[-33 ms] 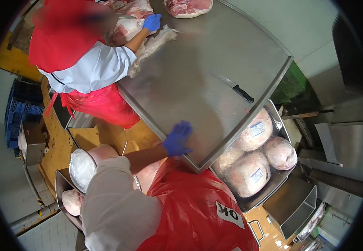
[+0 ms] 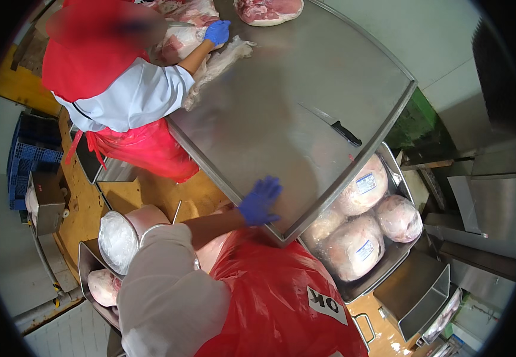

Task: The person removes a large piece of meat from a plastic bag, places it on a stainless steel table, and uses a knife to trim fat and connective tissue. The trimmed pieces are discarded into a bin, and the cleaned meat is placed into a metal tray with other portions.

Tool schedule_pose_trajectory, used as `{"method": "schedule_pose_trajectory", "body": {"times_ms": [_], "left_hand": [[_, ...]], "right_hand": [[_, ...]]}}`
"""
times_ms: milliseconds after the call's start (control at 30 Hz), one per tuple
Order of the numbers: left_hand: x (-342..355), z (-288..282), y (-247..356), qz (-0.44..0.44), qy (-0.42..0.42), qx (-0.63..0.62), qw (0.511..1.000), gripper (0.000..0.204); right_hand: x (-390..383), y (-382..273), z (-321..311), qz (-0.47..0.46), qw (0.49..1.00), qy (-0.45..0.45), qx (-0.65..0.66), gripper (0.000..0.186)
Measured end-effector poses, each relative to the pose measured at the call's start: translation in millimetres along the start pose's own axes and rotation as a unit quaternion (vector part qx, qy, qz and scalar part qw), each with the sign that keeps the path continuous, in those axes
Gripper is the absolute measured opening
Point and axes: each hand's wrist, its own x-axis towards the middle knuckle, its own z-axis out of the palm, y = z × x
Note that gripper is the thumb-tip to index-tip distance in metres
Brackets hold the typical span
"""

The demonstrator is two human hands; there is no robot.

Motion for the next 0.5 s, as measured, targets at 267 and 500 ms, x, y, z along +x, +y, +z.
{"method": "schedule_pose_trajectory", "body": {"times_ms": [267, 500], "left_hand": [[94, 39, 129, 0.115, 0.004, -0.193, 0.974, 0.083], [114, -27, -53, 0.033, 0.217, -0.053, 0.974, 0.07]], "right_hand": [[-8, 1, 2, -0.011, 1.0, 0.001, 0.017, 0.028], [-18, 50, 1, -0.016, 1.0, 0.004, 0.025, 0.028]]}}
